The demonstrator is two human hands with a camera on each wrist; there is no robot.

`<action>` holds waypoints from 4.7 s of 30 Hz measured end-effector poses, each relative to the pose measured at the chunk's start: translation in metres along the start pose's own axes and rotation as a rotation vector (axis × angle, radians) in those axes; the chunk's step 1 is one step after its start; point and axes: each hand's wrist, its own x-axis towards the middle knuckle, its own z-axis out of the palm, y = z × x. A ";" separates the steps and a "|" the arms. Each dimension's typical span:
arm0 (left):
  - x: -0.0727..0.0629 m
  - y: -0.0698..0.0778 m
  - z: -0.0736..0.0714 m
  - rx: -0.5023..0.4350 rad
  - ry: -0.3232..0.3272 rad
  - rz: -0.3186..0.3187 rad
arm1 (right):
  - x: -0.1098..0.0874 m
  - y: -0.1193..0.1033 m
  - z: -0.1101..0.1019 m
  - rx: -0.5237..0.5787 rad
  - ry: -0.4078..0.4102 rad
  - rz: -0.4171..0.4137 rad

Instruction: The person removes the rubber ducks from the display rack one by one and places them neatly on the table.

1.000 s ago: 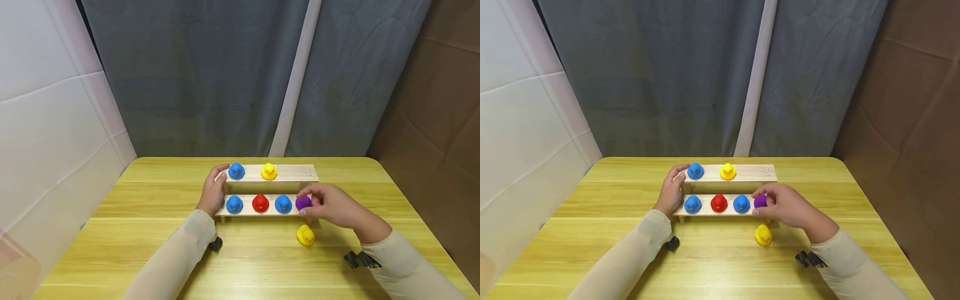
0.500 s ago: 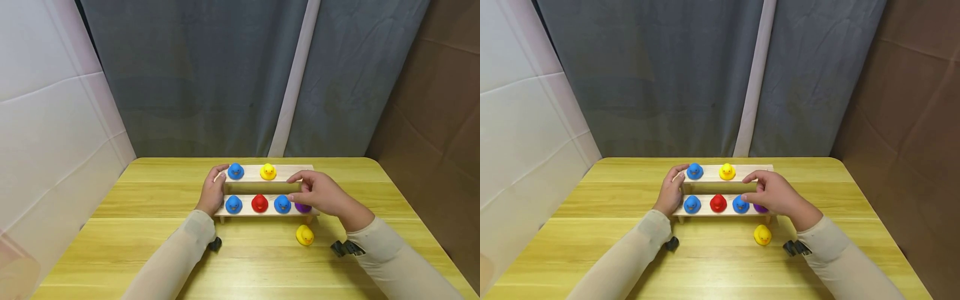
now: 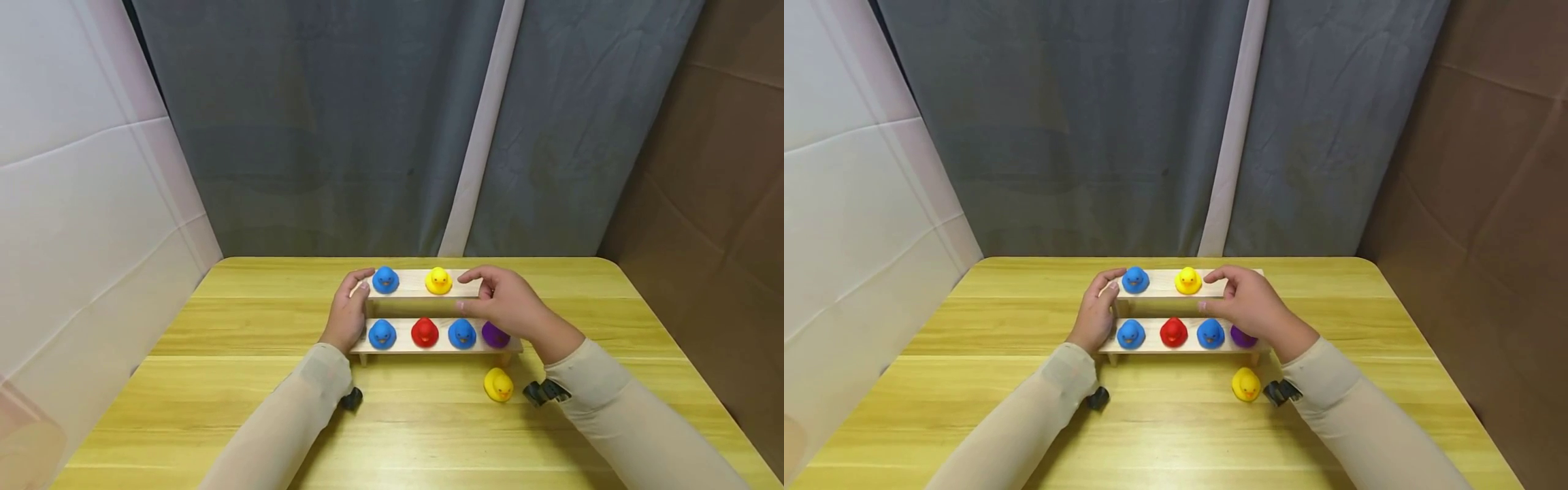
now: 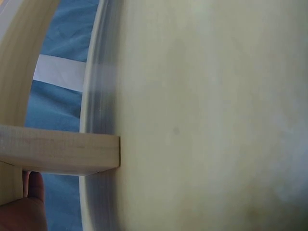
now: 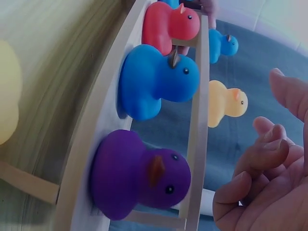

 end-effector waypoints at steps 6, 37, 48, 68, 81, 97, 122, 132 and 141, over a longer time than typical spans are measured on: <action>0.000 -0.001 0.001 -0.004 0.006 0.007 | 0.011 -0.003 0.005 -0.009 0.018 0.049; 0.001 -0.003 0.003 -0.030 0.001 -0.002 | 0.038 -0.018 0.019 -0.125 -0.002 0.124; 0.003 -0.005 0.003 -0.024 0.005 0.000 | 0.042 -0.018 0.020 -0.129 0.002 0.110; 0.002 -0.004 0.002 0.002 0.011 -0.008 | 0.020 -0.028 0.010 -0.111 -0.010 0.057; 0.003 -0.005 0.004 -0.030 0.008 -0.017 | -0.009 -0.033 0.007 -0.089 -0.066 0.046; 0.004 -0.005 0.002 -0.030 0.003 -0.003 | -0.034 -0.027 0.007 -0.041 -0.106 0.003; 0.004 -0.003 0.001 -0.002 0.011 0.019 | -0.055 -0.012 0.011 -0.028 -0.149 0.035; 0.003 -0.003 0.001 0.001 0.010 0.011 | -0.063 -0.002 0.014 -0.001 -0.163 0.041; 0.003 -0.003 0.002 0.011 0.015 0.013 | -0.065 0.011 0.018 -0.019 -0.149 0.020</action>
